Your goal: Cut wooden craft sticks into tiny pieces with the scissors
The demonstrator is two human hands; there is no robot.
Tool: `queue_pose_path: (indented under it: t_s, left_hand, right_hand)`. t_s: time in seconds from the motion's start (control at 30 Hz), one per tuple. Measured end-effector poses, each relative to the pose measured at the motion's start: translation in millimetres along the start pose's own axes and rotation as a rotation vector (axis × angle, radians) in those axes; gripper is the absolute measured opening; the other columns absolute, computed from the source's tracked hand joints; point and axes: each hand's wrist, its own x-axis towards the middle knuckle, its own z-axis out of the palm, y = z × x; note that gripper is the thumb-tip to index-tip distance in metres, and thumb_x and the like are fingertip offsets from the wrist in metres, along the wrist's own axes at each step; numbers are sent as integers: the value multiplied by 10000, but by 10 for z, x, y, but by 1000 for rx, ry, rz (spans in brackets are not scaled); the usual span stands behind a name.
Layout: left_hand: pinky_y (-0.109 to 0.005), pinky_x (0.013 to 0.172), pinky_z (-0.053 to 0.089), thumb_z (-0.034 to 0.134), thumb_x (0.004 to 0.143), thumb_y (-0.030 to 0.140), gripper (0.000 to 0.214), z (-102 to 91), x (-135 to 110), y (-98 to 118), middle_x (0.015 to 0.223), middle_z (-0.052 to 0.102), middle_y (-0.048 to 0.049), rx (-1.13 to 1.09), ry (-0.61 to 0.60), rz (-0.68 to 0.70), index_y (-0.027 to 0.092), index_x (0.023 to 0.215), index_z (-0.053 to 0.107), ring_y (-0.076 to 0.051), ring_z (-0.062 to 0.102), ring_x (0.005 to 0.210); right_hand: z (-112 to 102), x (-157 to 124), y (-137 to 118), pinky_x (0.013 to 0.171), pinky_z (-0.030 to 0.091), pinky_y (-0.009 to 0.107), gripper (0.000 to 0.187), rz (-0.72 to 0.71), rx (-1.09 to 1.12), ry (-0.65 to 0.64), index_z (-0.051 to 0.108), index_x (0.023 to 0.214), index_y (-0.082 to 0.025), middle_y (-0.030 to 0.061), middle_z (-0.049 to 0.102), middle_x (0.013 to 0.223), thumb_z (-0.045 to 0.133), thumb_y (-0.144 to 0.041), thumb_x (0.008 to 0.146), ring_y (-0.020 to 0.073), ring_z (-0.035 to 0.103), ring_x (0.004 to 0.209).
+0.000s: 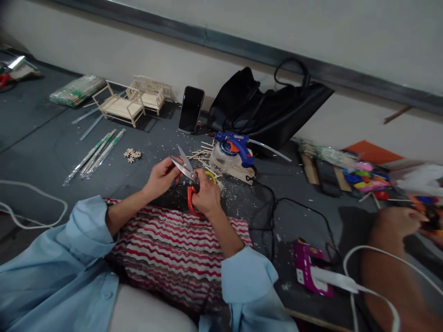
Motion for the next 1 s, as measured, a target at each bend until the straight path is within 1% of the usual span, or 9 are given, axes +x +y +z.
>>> queue_pose_path:
  t_s: [0.1,0.2,0.33,0.43,0.57,0.7,0.83,0.9,1.0]
  left_hand:
    - [-174,514,378,580,869,455,291,-33,6,-44,653,562,25,25,-11,37,168,896,625,-67,476,549]
    - [-188,539,380,610,841,477,314,-42,19,-49,638,554,22,31,1,35,169,892,645,-81,479,575]
    - [-193,488,335,668,767,536,377,-16,33,19,578,507,40,-61,2,-33,167,840,643,-69,413,504]
    - [-189,449,294,713,711,557,416,-18,44,69,546,465,55,-144,-34,-97,160,812,636,-55,360,463]
    - [-186,439,279,720,703,557,421,-57,55,63,553,455,54,-165,-91,-146,159,812,636,-53,351,461]
    - [-186,475,303,629,797,551,389,-67,41,31,585,471,44,-49,-61,-56,163,818,625,-64,370,501]
    - [-200,560,372,579,842,529,361,-64,26,71,682,565,9,122,-57,63,172,854,629,-89,452,584]
    - [-209,575,380,591,830,532,363,-76,31,95,692,579,0,152,-70,79,172,844,634,-99,469,600]
    - [-209,551,361,622,805,532,365,-103,50,106,656,554,10,120,-93,55,168,817,643,-94,450,576]
  right_hand:
    - [-26,-14,10,574,361,282,441,4,-27,-29,492,1125,-232,-11,582,738,512,-254,684,183,521,601]
    - [-41,-18,2,607,386,288,454,-26,-35,-30,490,1138,-230,13,613,810,514,-248,686,194,550,656]
    - [-59,-24,-9,626,402,293,450,-53,-18,-29,489,1139,-225,28,633,847,513,-248,691,198,559,683]
    - [-69,-26,9,617,395,288,467,-59,-9,-42,484,1152,-221,20,627,824,511,-238,687,191,545,659]
    - [-41,-3,39,595,374,283,396,-76,17,-65,501,1076,-224,4,597,758,503,-237,681,181,519,617]
    - [21,18,33,588,370,294,323,-57,-1,8,509,1008,-226,5,575,720,512,-260,687,193,517,616]
    - [25,-4,27,587,377,295,367,-56,2,17,499,1044,-228,4,592,737,513,-242,678,195,527,616]
    - [3,-16,31,592,382,291,408,-48,-7,0,493,1089,-233,4,601,760,512,-239,682,191,532,620]
    - [-32,-20,39,617,396,288,456,-51,-14,-31,485,1137,-234,12,617,814,522,-238,683,190,551,658]
